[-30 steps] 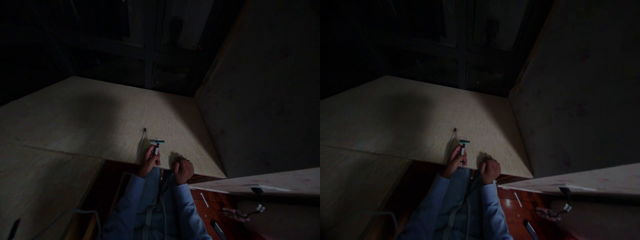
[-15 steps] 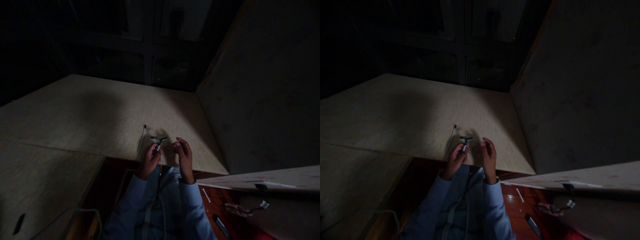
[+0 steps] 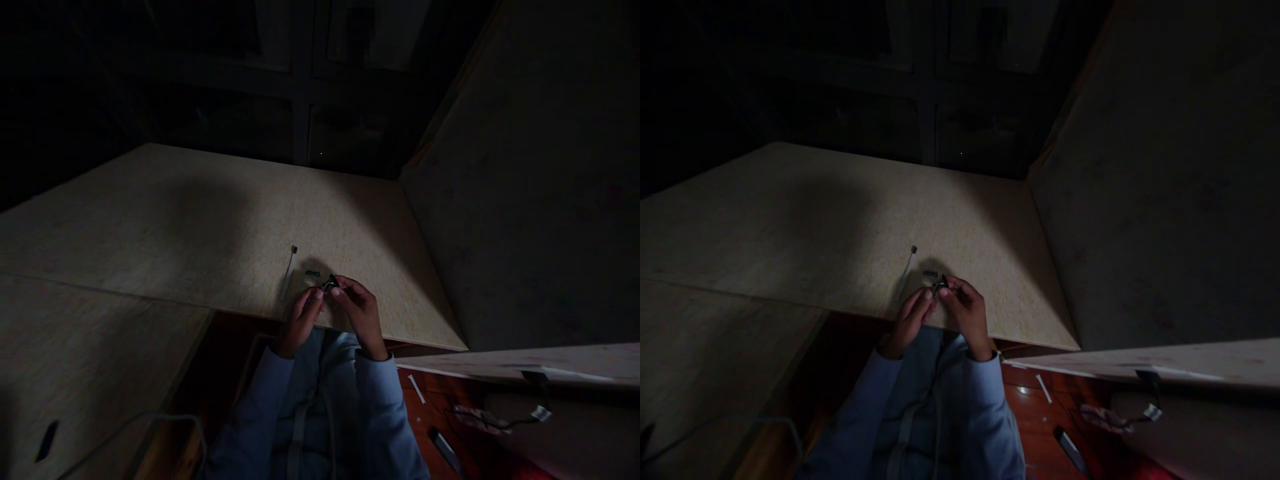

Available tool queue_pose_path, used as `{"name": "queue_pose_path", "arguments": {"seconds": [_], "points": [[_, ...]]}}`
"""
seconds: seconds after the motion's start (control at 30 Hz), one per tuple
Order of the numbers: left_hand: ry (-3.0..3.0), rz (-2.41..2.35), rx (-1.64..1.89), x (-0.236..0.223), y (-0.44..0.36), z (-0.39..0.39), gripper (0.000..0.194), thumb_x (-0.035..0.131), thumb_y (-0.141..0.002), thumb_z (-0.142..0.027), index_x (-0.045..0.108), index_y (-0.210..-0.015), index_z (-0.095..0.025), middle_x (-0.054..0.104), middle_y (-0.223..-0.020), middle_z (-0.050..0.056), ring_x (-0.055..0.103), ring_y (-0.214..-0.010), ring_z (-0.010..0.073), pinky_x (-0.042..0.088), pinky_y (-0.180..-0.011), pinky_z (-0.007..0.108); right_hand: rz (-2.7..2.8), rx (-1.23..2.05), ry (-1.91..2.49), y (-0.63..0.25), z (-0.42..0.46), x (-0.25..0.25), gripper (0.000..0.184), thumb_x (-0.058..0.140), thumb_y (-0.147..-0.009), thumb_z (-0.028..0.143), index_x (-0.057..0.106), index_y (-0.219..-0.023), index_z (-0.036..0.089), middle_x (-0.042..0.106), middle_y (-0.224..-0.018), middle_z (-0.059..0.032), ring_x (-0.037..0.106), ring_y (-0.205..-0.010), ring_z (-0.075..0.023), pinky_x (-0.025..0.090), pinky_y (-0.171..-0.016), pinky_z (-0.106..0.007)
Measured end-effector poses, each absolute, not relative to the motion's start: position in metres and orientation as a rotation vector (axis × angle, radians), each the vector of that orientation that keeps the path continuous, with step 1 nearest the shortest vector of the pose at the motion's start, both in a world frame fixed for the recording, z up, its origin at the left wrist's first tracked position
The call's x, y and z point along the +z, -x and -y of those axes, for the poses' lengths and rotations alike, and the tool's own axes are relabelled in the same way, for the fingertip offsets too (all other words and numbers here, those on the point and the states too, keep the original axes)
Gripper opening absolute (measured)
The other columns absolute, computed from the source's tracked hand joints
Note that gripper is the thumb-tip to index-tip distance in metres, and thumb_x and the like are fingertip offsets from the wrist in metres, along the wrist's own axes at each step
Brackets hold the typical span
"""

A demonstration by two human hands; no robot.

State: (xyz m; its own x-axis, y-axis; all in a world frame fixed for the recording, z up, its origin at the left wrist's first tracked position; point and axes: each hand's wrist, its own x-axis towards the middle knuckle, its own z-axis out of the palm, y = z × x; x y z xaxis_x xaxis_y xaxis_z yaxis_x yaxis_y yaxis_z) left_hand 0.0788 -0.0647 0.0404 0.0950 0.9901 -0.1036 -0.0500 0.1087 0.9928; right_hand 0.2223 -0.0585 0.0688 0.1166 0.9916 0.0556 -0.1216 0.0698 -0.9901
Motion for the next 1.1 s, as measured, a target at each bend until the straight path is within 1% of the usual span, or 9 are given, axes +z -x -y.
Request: {"name": "queue_pose_path", "arguments": {"seconds": [0.1, 0.2, 0.37, 0.47, 0.53, 0.63, 0.73, 0.93, 1.1], "points": [[-1.097, -1.079, 1.09, 0.042, -0.08, 0.064, 0.058, 0.049, -0.087, -0.075, 0.057, -0.077, -0.018, 0.052, -0.066, -0.002, 0.045, -0.058, 0.0107, 0.036, -0.053, 0.023, 1.073, 1.185, 1.114, -0.229, 0.062, 0.063, 0.039, 0.084, -0.073, 0.04, 0.078, -0.107, 0.023, 0.079, -0.095, -0.0044, 0.072, -0.086, -0.0218, 0.058, -0.088, -0.041], [-1.069, -1.046, 1.051, 0.044, -0.081, 0.063, 0.061, 0.052, -0.082, -0.079, 0.058, -0.075, -0.018, 0.047, -0.06, -0.003, 0.039, -0.053, 0.0099, 0.032, -0.049, 0.024, 1.094, 1.262, 1.083, -0.234, 0.065, 0.059, 0.043, 0.085, -0.072, 0.04, 0.078, -0.112, 0.025, 0.079, -0.09, -0.0027, 0.071, -0.082, -0.0208, 0.059, -0.084, -0.041], [-1.085, -0.971, 0.978, 0.048, -0.079, 0.063, 0.06, 0.056, -0.081, -0.077, 0.059, -0.073, -0.018, 0.044, -0.056, -0.004, 0.036, -0.048, 0.0092, 0.027, -0.047, 0.025, 1.091, 1.326, 1.032, -0.239, 0.07, 0.059, 0.045, 0.086, -0.071, 0.04, 0.077, -0.113, 0.028, 0.079, -0.099, -0.0034, 0.072, -0.095, -0.0234, 0.058, -0.091, -0.043], [-1.079, -0.926, 0.936, 0.049, -0.076, 0.063, 0.061, 0.055, -0.08, -0.078, 0.059, -0.072, -0.018, 0.043, -0.053, -0.004, 0.034, -0.046, 0.0089, 0.025, -0.046, 0.025, 1.09, 1.354, 0.972, -0.24, 0.07, 0.062, 0.047, 0.087, -0.069, 0.042, 0.077, -0.113, 0.029, 0.079, -0.108, -0.0052, 0.072, -0.096, -0.0239, 0.058, -0.088, -0.042], [-1.07, -0.913, 0.925, 0.048, -0.076, 0.064, 0.061, 0.055, -0.08, -0.079, 0.058, -0.071, -0.018, 0.042, -0.052, -0.005, 0.032, -0.045, 0.0084, 0.023, -0.046, 0.025, 1.09, 1.359, 0.936, -0.24, 0.07, 0.064, 0.046, 0.089, -0.068, 0.043, 0.077, -0.11, 0.028, 0.078, -0.109, -0.0055, 0.071, -0.094, -0.0232, 0.059, -0.084, -0.039], [-1.054, -0.881, 0.927, 0.042, -0.079, 0.064, 0.063, 0.055, -0.08, -0.079, 0.057, -0.069, -0.017, 0.041, -0.051, -0.005, 0.032, -0.044, 0.0077, 0.023, -0.045, 0.025, 1.062, 1.356, 0.91, -0.236, 0.069, 0.064, 0.047, 0.091, -0.064, 0.043, 0.078, -0.105, 0.027, 0.079, -0.104, -0.0047, 0.071, -0.091, -0.0212, 0.059, -0.082, -0.035], [-0.992, -0.847, 0.969, 0.033, -0.084, 0.064, 0.064, 0.055, -0.079, -0.08, 0.055, -0.067, -0.017, 0.039, -0.048, -0.006, 0.03, -0.042, 0.0068, 0.022, -0.044, 0.024, 0.994, 1.37, 0.871, -0.23, 0.068, 0.064, 0.048, 0.092, -0.062, 0.044, 0.078, -0.104, 0.027, 0.079, -0.103, -0.0039, 0.071, -0.09, -0.0195, 0.058, -0.084, -0.032], [-0.933, -0.836, 1.014, 0.029, -0.087, 0.065, 0.065, 0.058, -0.077, -0.081, 0.054, -0.067, -0.017, 0.038, -0.048, -0.007, 0.028, -0.042, 0.0059, 0.02, -0.043, 0.023, 0.97, 1.414, 0.873, -0.227, 0.069, 0.064, 0.046, 0.092, -0.063, 0.043, 0.078, -0.104, 0.028, 0.08, -0.103, -0.0034, 0.072, -0.093, -0.0204, 0.057, -0.089, -0.034], [-1.002, -0.842, 0.948, 0.041, -0.082, 0.065, 0.065, 0.061, -0.075, -0.08, 0.054, -0.064, -0.016, 0.039, -0.049, -0.006, 0.032, -0.043, 0.0058, 0.021, -0.044, 0.022, 1.11, 1.375, 0.96, -0.244, 0.07, 0.069, 0.042, 0.093, -0.063, 0.033, 0.08, -0.102, 0.029, 0.08, -0.097, -0.0023, 0.072, -0.089, -0.0195, 0.057, -0.087, -0.033]]}}
